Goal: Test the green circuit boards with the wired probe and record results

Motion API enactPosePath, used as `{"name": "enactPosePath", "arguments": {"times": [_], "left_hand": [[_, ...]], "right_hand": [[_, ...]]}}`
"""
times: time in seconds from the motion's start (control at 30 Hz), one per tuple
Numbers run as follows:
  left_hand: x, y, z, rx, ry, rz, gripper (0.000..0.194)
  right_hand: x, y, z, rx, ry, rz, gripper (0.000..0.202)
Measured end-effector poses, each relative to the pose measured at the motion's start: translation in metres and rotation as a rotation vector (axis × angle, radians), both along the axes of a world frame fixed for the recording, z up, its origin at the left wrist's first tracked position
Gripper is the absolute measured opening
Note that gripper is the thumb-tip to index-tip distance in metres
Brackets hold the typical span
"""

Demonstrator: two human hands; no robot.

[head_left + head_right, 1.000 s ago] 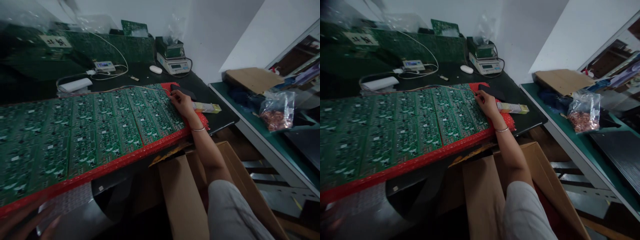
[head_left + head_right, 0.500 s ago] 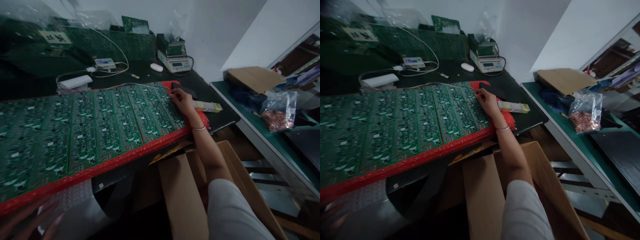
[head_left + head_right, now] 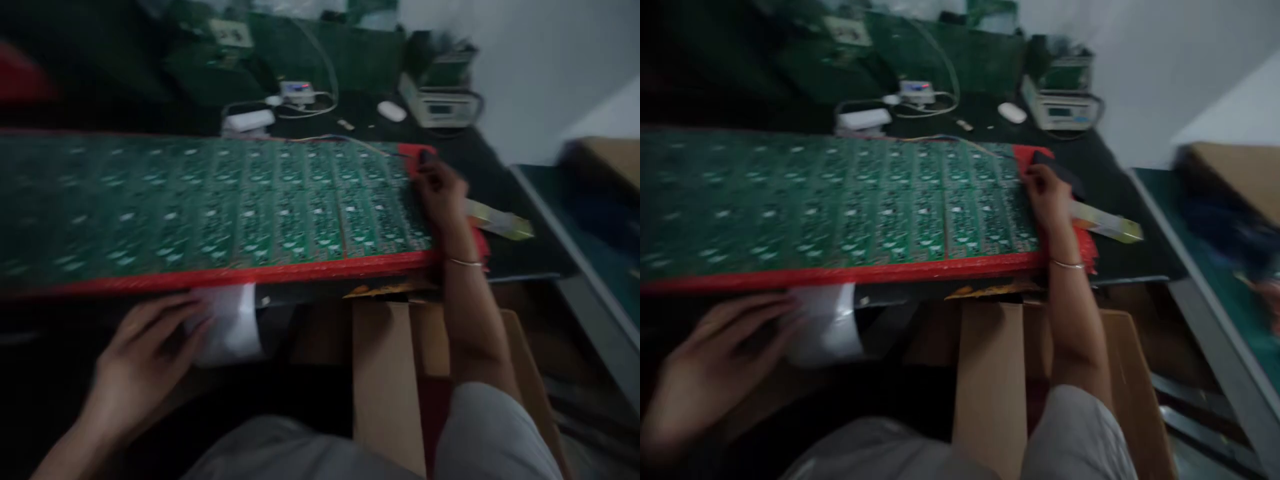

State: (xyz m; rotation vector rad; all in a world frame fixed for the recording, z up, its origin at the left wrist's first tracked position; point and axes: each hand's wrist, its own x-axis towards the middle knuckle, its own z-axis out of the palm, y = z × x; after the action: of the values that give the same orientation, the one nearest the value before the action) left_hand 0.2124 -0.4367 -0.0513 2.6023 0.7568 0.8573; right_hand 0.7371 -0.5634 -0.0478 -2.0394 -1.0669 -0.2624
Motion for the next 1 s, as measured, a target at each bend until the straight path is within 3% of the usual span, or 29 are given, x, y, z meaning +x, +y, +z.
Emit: {"name": "enactPosePath", "arguments": {"times": [0.17, 0.4, 0.5, 0.67, 1.0], "left_hand": [[-0.012, 0.003, -0.011, -0.080, 0.076, -0.019, 0.013], [-0.010, 0.005, -0.015, -0.112, 0.047, -0.016, 0.011], [-0.009, 0.005, -0.019, -0.087, 0.001, -0.023, 0.009], [-0.006, 0.003, -0.020, -0.046, -0.075, -0.029, 0.008], [-0.009, 0.002, -0.014, -0.174, 0.001, 0.030, 0.012]], "right_hand": [[0.015, 0.003, -0.012, 0.004, -0.050, -0.124, 0.022], [0.007, 0.002, -0.003, 0.104, -0.143, -0.074, 0.078], [0.007, 0.002, -0.003, 0.112, -0.134, -0.075, 0.088], [0.008, 0.003, -0.004, 0.106, -0.148, -0.068, 0.074], [0.005, 0.003, -0.001, 0.065, -0.158, -0.086, 0.051]]}}
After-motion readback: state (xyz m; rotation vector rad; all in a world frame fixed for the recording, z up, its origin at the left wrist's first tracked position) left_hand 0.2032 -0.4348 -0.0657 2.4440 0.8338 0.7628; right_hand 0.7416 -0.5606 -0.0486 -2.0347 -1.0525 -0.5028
